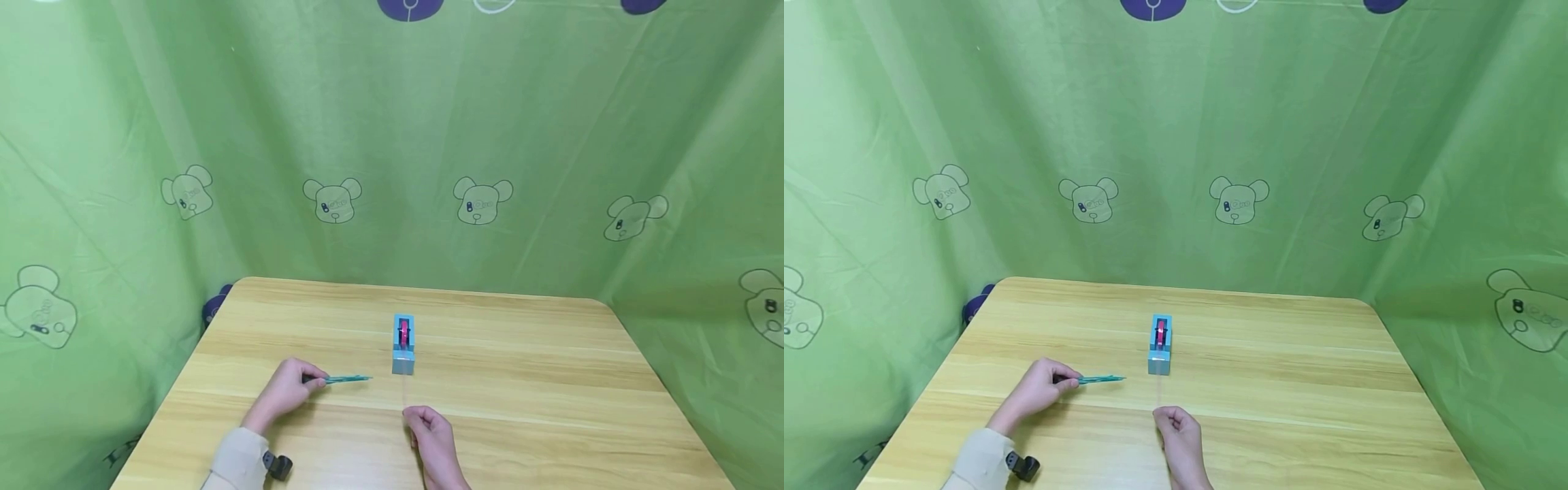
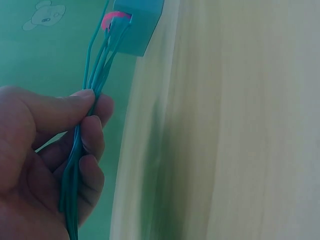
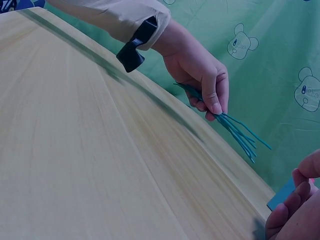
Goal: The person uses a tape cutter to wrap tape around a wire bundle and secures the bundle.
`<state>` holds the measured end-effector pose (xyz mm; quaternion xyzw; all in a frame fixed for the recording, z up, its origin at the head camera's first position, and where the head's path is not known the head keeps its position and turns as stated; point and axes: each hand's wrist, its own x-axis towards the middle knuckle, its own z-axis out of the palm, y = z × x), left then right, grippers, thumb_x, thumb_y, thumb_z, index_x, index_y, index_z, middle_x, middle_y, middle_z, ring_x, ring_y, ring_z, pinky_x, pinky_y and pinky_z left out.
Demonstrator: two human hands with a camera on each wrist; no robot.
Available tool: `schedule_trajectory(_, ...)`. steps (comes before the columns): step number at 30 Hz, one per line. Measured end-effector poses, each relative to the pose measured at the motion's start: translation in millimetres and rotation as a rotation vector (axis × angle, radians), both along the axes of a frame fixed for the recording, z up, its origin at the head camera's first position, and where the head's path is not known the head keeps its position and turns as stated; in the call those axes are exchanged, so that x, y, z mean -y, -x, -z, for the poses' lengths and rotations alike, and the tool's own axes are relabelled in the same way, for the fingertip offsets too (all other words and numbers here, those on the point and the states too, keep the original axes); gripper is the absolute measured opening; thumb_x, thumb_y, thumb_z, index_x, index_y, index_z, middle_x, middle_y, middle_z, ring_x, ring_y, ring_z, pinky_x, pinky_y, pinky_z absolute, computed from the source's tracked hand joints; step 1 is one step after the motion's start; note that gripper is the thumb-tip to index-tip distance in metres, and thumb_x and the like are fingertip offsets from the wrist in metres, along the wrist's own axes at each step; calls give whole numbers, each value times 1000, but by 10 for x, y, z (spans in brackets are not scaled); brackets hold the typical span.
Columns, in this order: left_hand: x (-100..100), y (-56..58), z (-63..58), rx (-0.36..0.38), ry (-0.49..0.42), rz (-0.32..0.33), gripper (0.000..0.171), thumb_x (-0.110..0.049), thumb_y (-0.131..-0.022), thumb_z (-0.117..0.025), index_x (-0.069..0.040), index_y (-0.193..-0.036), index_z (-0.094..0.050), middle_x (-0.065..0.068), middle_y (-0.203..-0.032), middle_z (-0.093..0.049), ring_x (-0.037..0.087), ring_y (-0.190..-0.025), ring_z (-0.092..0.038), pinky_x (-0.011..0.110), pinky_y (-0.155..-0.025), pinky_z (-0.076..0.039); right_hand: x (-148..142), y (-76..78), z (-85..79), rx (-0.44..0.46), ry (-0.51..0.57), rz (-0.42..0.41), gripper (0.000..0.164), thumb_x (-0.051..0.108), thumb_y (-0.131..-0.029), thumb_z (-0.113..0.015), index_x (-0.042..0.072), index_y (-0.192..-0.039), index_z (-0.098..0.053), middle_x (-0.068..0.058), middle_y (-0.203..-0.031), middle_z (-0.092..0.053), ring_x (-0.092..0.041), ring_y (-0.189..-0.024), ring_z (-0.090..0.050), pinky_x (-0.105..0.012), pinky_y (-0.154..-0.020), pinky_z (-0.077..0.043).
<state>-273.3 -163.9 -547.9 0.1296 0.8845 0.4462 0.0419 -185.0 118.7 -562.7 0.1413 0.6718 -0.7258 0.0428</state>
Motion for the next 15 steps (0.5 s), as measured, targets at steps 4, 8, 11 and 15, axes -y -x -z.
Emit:
schedule_trajectory(4, -47, -20, -8, -9, 5, 24, 10, -9, -87, -74, -15, -93, -79, 1, -97, -73, 16, -86, -63, 40, -76, -52, 6, 8, 1, 3, -4, 8, 23, 13, -95, -62, -7, -107, -63, 0, -76, -52, -14, -69, -48, -23, -61, -44)
schedule_trajectory(8, -84, -30, -11, -18, 7, 47, 10, -10, -88, -73, -16, -94, -79, -1, -97, -73, 16, -90, -64, 44, -83, -52, 8, 8, 6, 4, -1, 10, 24, 13, -95, -63, -7, -107, -63, 0, -76, -52, -14, -69, -48, -23, -61, -44)
schedule_trajectory(11, -101, -21, -2, -15, 3, 59, 10, -11, -89, -72, -16, -94, -79, -2, -96, -73, 14, -88, -64, 42, -82, -52, 7, 2, 3, 0, 0, 5, 25, 14, -95, -63, -8, -107, -63, 0, -76, -52, -14, -69, -48, -23, -61, -44)
schedule_trajectory(15, -124, -10, 12, -15, -2, 75, 10, -11, -89, -72, -15, -95, -78, -3, -95, -73, 13, -86, -64, 40, -80, -53, 8, 3, -5, 5, 3, 7, 25, 14, -95, -63, -7, -108, -63, 1, -76, -52, -14, -69, -47, -23, -61, -43)
